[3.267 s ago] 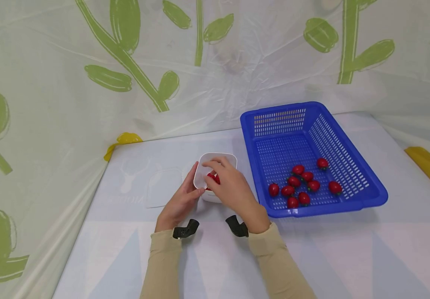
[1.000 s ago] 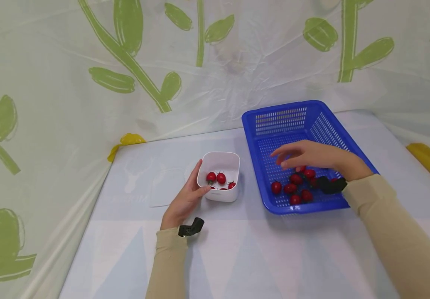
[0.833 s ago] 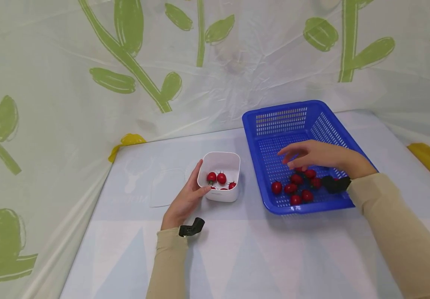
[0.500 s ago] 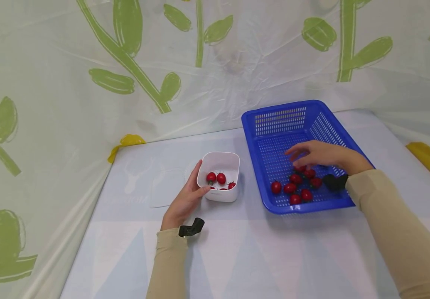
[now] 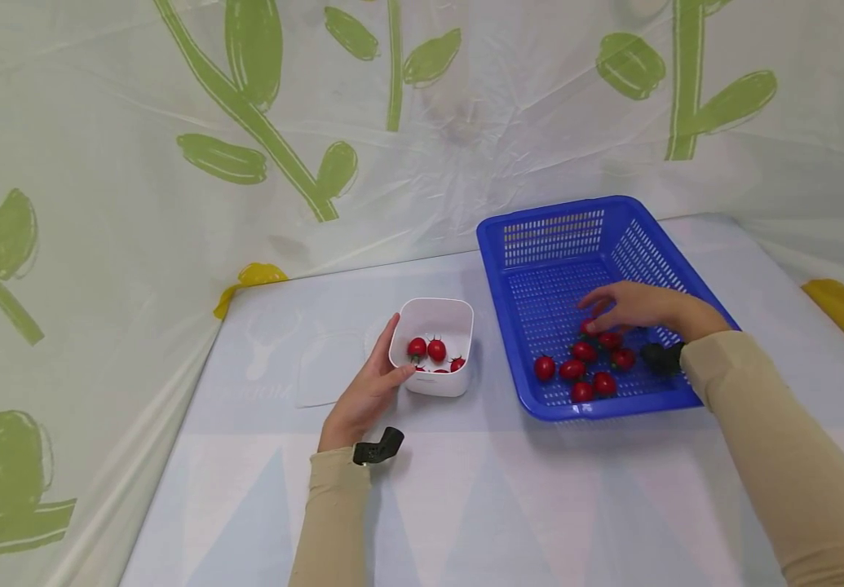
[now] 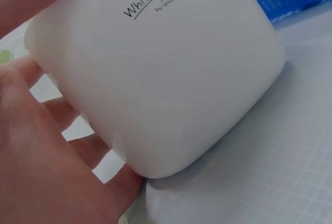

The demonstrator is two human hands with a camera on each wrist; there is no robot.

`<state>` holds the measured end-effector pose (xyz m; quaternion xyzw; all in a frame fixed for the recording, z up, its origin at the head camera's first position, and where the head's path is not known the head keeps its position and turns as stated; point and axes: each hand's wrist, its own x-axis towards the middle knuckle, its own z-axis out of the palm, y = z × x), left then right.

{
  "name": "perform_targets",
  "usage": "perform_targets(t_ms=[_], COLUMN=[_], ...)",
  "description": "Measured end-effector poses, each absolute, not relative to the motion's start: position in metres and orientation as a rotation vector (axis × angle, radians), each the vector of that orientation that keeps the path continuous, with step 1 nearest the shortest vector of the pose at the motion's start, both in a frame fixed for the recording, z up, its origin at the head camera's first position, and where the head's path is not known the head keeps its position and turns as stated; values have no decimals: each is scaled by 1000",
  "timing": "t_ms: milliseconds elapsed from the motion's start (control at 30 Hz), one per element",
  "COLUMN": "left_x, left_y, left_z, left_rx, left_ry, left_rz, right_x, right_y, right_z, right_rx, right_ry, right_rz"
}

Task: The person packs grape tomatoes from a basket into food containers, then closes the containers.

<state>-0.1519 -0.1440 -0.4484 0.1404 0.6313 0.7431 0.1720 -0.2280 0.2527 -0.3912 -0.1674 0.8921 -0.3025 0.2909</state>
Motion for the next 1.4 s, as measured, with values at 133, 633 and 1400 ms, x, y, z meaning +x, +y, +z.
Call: perform_targets(t_ms=[133,633,1400], left_x=[-152,-151,-153], left_y=[-143,-143,-145], left_z=[-449,-448,-453], left_rx=[410,404,418], left_ry=[1791,1804,1797], left_rz=[2107,2114,2115], right_x=[-231,-241,-251], right_y=[254,247,244], right_z=[-394,-403,-406], right_rx=[-422,-368,-383], right_ry=[2355,2228,2220], right_rz=[-781,-779,-786])
